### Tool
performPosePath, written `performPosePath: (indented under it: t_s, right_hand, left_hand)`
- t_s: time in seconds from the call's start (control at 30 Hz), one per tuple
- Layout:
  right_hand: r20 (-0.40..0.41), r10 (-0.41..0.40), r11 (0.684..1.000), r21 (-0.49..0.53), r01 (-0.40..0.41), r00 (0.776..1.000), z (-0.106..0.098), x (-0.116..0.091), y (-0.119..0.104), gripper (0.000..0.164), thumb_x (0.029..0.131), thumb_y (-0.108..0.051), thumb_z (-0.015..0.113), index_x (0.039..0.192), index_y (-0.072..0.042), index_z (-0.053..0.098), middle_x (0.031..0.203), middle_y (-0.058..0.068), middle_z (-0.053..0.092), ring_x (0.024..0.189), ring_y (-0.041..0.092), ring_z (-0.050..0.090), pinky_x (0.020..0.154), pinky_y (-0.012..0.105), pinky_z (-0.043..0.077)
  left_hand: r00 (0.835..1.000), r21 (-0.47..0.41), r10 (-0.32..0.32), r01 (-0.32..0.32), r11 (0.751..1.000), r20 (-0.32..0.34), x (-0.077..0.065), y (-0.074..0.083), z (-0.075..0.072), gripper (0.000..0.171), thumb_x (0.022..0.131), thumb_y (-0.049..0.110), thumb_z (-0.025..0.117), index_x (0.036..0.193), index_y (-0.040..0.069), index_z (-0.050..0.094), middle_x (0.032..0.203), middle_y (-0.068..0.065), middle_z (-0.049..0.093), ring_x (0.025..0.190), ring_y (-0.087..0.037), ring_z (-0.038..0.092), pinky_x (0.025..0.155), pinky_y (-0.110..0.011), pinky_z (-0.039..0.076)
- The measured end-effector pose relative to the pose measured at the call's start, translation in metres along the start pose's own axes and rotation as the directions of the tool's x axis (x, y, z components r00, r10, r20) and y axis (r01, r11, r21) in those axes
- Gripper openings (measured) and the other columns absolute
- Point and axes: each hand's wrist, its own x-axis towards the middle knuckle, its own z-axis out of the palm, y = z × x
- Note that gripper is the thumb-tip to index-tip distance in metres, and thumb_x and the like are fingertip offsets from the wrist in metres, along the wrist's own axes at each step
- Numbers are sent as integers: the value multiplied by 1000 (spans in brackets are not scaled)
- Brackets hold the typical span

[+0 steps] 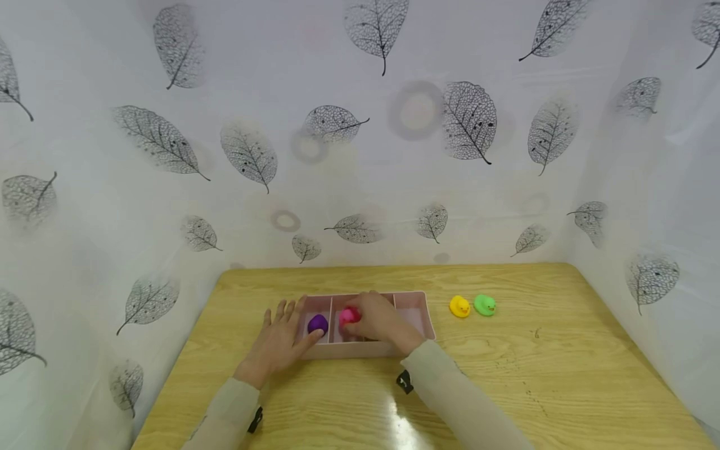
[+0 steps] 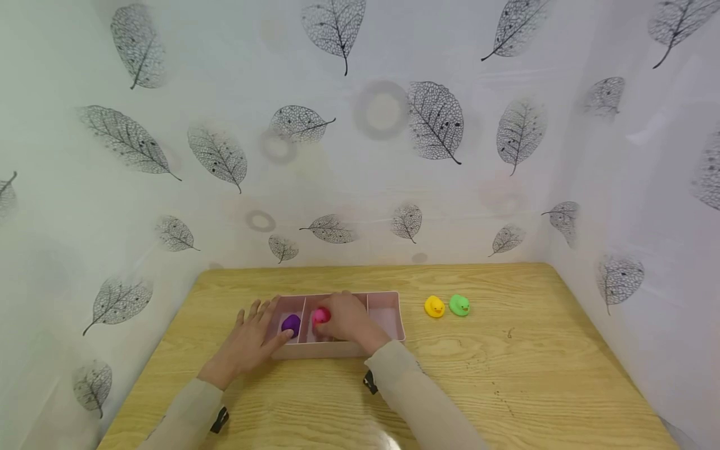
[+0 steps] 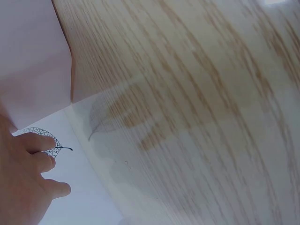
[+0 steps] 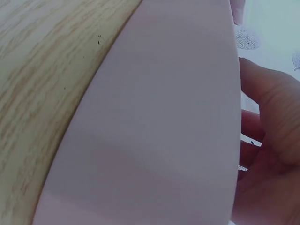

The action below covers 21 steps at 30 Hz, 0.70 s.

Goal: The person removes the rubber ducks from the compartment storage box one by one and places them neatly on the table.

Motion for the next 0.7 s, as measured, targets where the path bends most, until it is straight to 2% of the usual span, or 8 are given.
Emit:
performPosePath:
  t_s: [0.07, 0.13, 0.23, 0.33, 0.5, 0.7]
  right_hand:
    - [-11, -11, 1000, -16, 11, 1000, -1, -1, 1, 11, 91, -25, 82, 89, -20, 72, 76, -7, 64, 72, 10, 56, 63, 24, 49]
    - [-18, -9, 999, -39, 8, 1000, -3, -2, 2, 12, 91, -26, 81, 99, -19, 76, 85, -5, 66, 81, 12, 57, 69, 25, 50]
    - [-27, -4, 999, -50, 2, 1000, -7, -6, 1, 28, 91, -28, 81, 117, -18, 78, 99, -2, 69, 95, 15, 58, 80, 30, 51]
    - [-29, -9, 1000, -16, 9, 1000, -11, -9, 0, 37, 92, -27, 81, 128, -15, 76, 108, 2, 72, 103, 19, 61, 86, 36, 53]
    - [-45, -11, 1000, 7, 11, 999, -14, -10, 1, 44, 92, -27, 82, 132, -12, 73, 115, 4, 73, 105, 21, 64, 87, 36, 56]
    - [-105, -46, 997, 63, 53, 993, -19, -13, 1, 40, 88, -20, 83, 125, -8, 75, 116, 8, 72, 99, 20, 65, 84, 33, 58]
  left_hand:
    - [1000, -1, -1, 1, 1000, 0, 0, 0, 0, 94, 103, 66, 48, 169, 6, 19, 165, -32, 35, 158, -53, 24, 126, -75, 16]
    - [1000, 0, 0, 0, 1000, -1, 0, 0, 0, 94, 103, 66, 48, 169, 6, 19, 165, -32, 35, 158, -52, 25, 126, -75, 16]
    - [1000, 0, 2, -2, 1000, -1, -1, 0, 0, 94, 103, 66, 48, 169, 6, 19, 165, -32, 36, 158, -52, 24, 126, -75, 16]
    - [1000, -1, 0, 0, 1000, -1, -1, 1, 0, 94, 103, 66, 48, 169, 6, 19, 165, -32, 36, 158, -52, 24, 126, -75, 16]
    - [1000, -6, -4, 4, 1000, -1, -1, 1, 0, 94, 103, 66, 49, 169, 6, 19, 165, -32, 36, 158, -52, 24, 126, -75, 16]
    - [1000, -5, -6, 6, 1000, 2, -2, 2, -2, 93, 103, 65, 49, 169, 7, 19, 164, -32, 37, 158, -52, 25, 125, -75, 16]
